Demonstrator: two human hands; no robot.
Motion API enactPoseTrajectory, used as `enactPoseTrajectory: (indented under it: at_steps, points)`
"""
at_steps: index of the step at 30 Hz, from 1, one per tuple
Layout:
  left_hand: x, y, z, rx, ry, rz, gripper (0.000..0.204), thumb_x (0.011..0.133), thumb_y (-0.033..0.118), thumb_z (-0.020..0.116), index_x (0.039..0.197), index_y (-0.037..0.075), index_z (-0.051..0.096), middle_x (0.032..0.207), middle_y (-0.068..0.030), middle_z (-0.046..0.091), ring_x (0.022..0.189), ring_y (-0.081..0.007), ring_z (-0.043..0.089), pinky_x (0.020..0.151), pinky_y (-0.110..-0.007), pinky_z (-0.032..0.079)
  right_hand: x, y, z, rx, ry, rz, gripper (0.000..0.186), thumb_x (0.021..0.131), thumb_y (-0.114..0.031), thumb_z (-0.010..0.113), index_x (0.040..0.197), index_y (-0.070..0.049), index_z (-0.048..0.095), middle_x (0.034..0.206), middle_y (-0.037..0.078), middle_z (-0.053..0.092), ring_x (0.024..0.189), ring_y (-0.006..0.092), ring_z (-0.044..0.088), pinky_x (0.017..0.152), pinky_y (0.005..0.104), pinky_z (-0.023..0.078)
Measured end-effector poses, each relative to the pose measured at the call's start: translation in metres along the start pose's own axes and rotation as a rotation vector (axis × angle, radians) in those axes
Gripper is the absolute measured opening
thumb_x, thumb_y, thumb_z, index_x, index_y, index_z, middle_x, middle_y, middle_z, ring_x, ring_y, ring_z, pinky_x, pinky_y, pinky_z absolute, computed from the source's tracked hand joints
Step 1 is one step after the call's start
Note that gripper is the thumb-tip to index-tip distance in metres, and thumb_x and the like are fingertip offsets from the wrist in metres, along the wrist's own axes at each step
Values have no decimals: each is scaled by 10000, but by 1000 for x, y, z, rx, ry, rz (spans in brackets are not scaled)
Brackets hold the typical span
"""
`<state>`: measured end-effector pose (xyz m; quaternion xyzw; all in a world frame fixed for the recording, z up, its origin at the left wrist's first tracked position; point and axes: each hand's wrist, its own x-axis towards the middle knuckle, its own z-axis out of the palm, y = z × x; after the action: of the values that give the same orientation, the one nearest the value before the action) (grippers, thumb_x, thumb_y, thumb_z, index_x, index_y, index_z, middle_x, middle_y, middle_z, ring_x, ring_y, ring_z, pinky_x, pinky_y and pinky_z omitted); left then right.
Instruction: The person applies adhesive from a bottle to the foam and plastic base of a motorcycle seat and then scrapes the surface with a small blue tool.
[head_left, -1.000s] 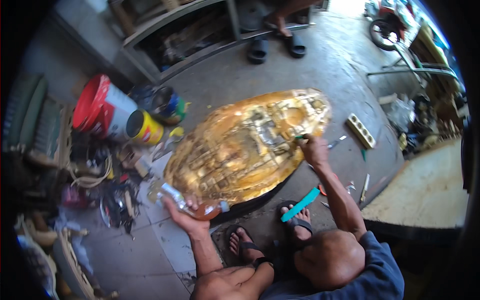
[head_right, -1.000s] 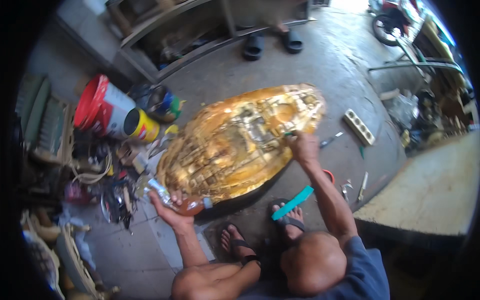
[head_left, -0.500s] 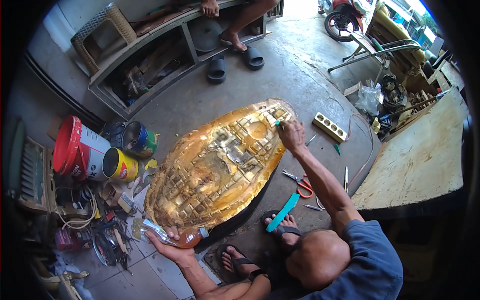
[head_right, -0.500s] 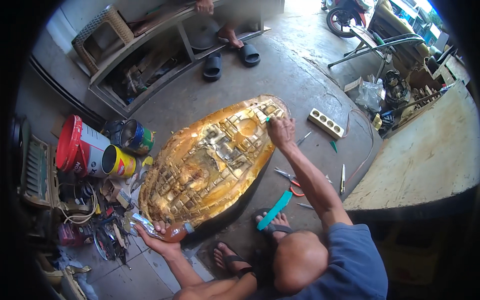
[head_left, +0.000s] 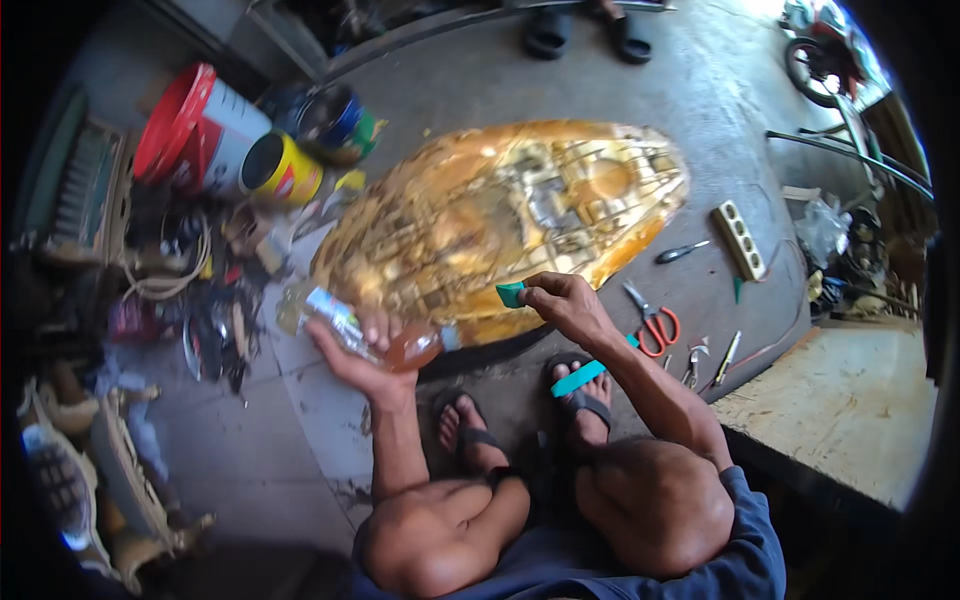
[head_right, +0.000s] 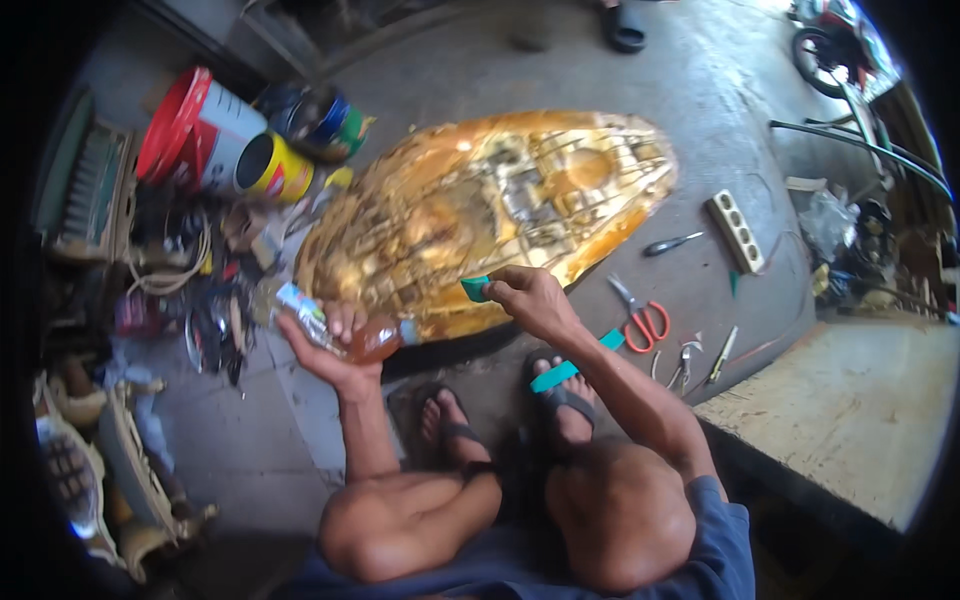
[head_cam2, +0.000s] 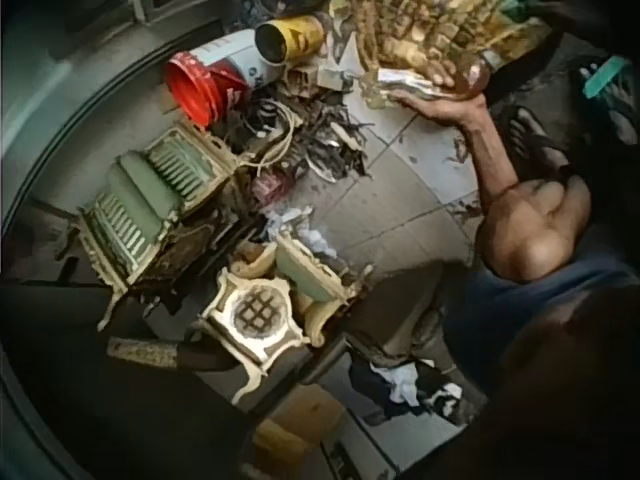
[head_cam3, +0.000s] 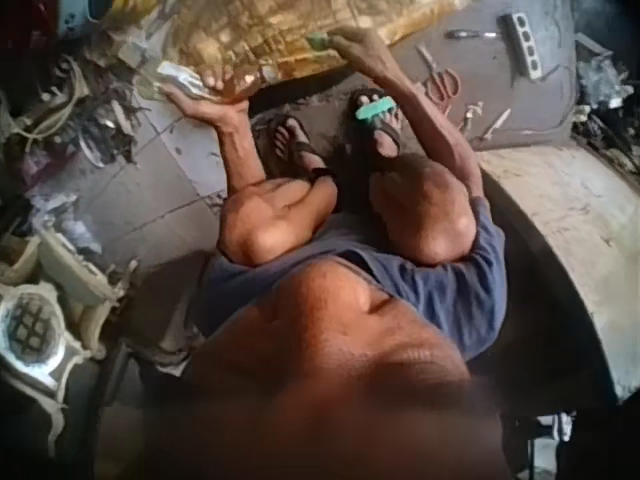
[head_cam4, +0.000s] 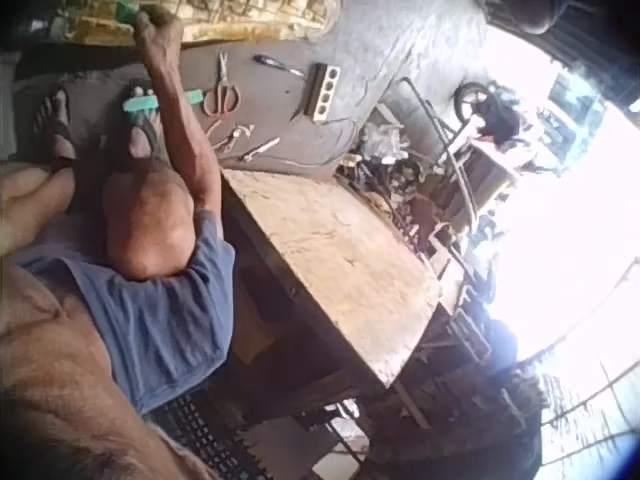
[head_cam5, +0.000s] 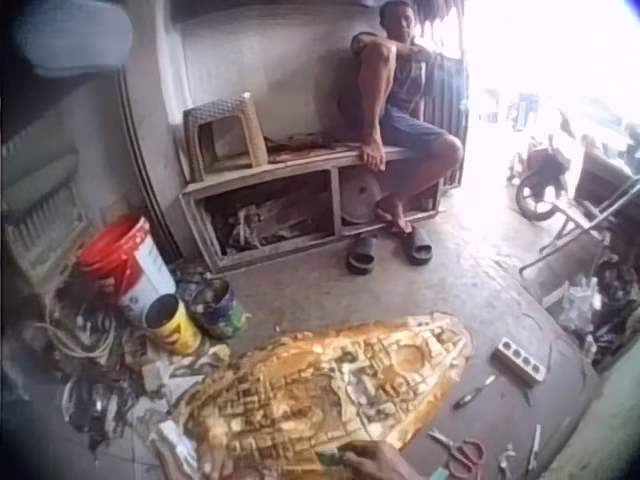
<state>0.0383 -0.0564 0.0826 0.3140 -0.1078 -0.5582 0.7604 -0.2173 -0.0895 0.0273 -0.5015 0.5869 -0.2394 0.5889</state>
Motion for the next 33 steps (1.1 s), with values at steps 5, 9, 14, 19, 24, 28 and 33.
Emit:
enactPoseTrajectory:
  at_steps: [5, 9, 14, 19, 24, 28, 33]
  points:
    - [-1, 29, -7, 5, -34, 118, 539, 1008, 574, 388, 875, 78, 553, 552, -8, 462, 486, -95, 397, 494, -239, 328, -22, -43, 64, 220, -336, 64, 270, 933, -288, 636, 998, -33, 696, 735, -48, 550, 681, 54, 458, 622, 243, 368]
    - [-6, 23, -9, 129, 41, 200, 484, 1013, 557, 392, 914, 99, 513, 563, 1, 440, 465, -92, 398, 491, -237, 355, -27, -50, 74, 256, -326, 39, 245, 925, -304, 648, 907, -62, 684, 693, -69, 498, 642, 48, 416, 582, 241, 321]
    - [-5, 16, -30, 338, 148, 290, 446, 985, 557, 472, 899, 120, 473, 576, 16, 423, 481, -87, 418, 494, -235, 367, -24, -52, 42, 393, -380, 126, 221, 926, -267, 644, 915, -50, 685, 693, -61, 513, 633, 57, 444, 566, 250, 346]
    - [-11, 29, -26, 316, 215, 250, 417, 975, 547, 504, 965, 132, 470, 572, 17, 414, 484, -78, 411, 470, -225, 330, 33, -19, -86, -178, 494, -269, 300, 911, -266, 637, 1055, -11, 704, 820, 68, 722, 700, 124, 625, 629, 294, 479]
    - [-10, 38, -37, 310, 231, 265, 404, 1008, 528, 440, 993, 126, 476, 552, 16, 399, 461, -79, 396, 501, -237, 354, 63, 7, -165, -917, 797, -33, 269, 901, -358, 645, 1017, -135, 742, 735, 130, 707, 629, 226, 685, 576, 369, 517]
    - [-4, 36, -38, 302, 238, 239, 395, 1012, 518, 439, 997, 125, 476, 554, 19, 396, 463, -72, 401, 486, -235, 364, 63, 27, -107, -922, 357, -633, 169, 855, -337, 677, 904, -187, 736, 610, 93, 660, 477, 248, 618, 469, 395, 485]
    - [-6, 31, -23, 332, 225, 199, 416, 1008, 541, 436, 946, 131, 464, 551, 18, 395, 452, -69, 400, 467, -231, 362, 127, -42, -141, -920, 683, -433, 219, 877, -264, 595, 761, -110, 697, 545, 104, 619, 443, 241, 596, 426, 406, 457]
